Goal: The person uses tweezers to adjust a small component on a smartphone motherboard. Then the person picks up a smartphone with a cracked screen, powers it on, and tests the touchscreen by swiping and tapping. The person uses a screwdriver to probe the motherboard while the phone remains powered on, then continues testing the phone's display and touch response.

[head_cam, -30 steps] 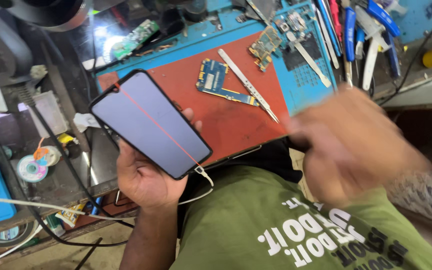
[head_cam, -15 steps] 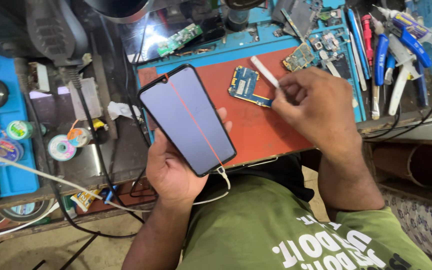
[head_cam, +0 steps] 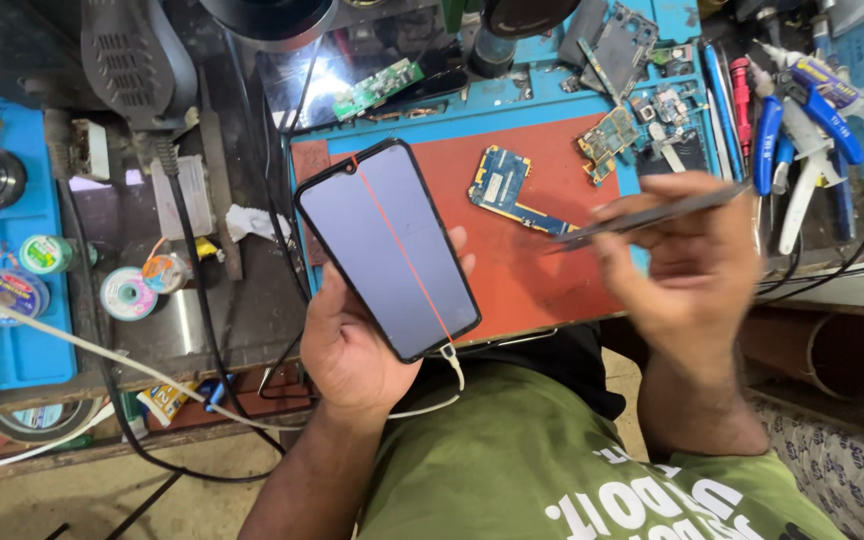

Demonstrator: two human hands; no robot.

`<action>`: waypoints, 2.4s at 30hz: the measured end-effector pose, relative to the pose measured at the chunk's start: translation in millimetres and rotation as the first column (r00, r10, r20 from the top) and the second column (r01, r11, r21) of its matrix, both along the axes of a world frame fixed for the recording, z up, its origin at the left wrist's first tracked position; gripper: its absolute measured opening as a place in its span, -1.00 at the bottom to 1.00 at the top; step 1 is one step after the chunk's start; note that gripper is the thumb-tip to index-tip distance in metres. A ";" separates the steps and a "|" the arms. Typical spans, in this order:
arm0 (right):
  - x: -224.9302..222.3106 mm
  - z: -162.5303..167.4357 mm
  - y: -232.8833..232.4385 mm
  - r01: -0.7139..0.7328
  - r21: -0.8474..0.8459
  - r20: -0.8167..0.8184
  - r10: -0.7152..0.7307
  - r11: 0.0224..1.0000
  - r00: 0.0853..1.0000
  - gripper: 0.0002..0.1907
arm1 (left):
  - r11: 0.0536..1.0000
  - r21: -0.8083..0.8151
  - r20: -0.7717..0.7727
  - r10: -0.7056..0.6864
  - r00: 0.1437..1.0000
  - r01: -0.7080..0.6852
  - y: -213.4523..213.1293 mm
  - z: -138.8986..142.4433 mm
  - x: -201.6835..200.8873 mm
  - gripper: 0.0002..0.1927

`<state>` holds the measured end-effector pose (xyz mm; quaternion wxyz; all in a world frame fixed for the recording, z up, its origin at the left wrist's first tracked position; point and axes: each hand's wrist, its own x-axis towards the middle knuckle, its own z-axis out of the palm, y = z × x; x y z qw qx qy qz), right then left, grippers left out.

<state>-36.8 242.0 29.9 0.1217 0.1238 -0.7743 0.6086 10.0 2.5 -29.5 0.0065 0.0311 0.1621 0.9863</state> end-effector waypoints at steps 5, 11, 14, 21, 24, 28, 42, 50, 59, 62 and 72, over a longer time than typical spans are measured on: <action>-10.8 -12.7 6.6 -0.186 0.087 0.077 0.180 0.979 0.981 -0.71 | 1.000 -0.015 0.018 0.014 1.000 -0.014 1.0 2.0 -1.4 -0.34; -30.7 -19.7 13.3 -0.023 0.028 0.067 0.021 0.999 0.998 -0.76 | 0.999 -0.033 0.023 0.024 0.999 -0.023 1.4 5.4 -0.7 -0.35; -29.7 -19.5 10.0 -0.028 -0.009 0.021 0.028 1.000 0.999 -0.76 | 0.999 -0.032 0.024 0.026 0.999 -0.025 1.5 6.2 -1.0 -0.35; -16.9 -13.2 -4.8 -0.075 0.206 -0.068 0.091 0.976 0.993 -0.78 | 1.000 0.009 0.014 -0.012 1.000 0.012 -0.9 3.5 -1.3 -0.36; -10.6 -0.6 -8.8 0.009 0.332 -0.123 0.034 0.943 0.992 -0.73 | 0.998 0.058 0.016 -0.040 0.999 0.039 -2.3 2.2 -2.0 -0.37; -8.0 20.8 -7.4 0.110 0.738 -0.203 0.063 0.666 0.977 -0.68 | 0.993 0.097 -0.018 -0.063 0.998 0.064 -3.6 1.9 -1.7 -0.35; 8.8 -8.2 -37.3 -0.256 0.701 -0.243 0.561 0.665 0.791 -0.62 | 0.997 0.065 -0.046 -0.043 0.998 0.046 -4.7 -13.2 -0.5 -0.40; -9.9 -19.4 -53.1 -0.202 0.752 -0.287 0.587 0.628 0.757 -0.37 | 0.996 0.082 -0.044 -0.032 0.999 0.035 -3.0 -22.6 -0.3 -0.40; -15.0 -23.4 -49.6 -0.261 0.664 -0.270 0.550 0.701 0.790 -0.37 | 0.996 0.078 -0.064 -0.034 0.997 0.039 -3.2 -14.3 -2.3 -0.39; -10.1 -24.3 -45.6 -0.293 0.692 -0.279 0.618 0.660 0.735 -0.41 | 0.993 0.109 -0.047 -0.037 0.998 0.042 -2.6 -12.6 -5.5 -0.40; 3.0 -42.5 -42.5 -0.291 0.775 -0.295 0.728 0.561 0.619 -0.44 | 0.991 0.061 -0.103 -0.111 0.988 0.118 -7.5 -12.7 -6.2 -0.37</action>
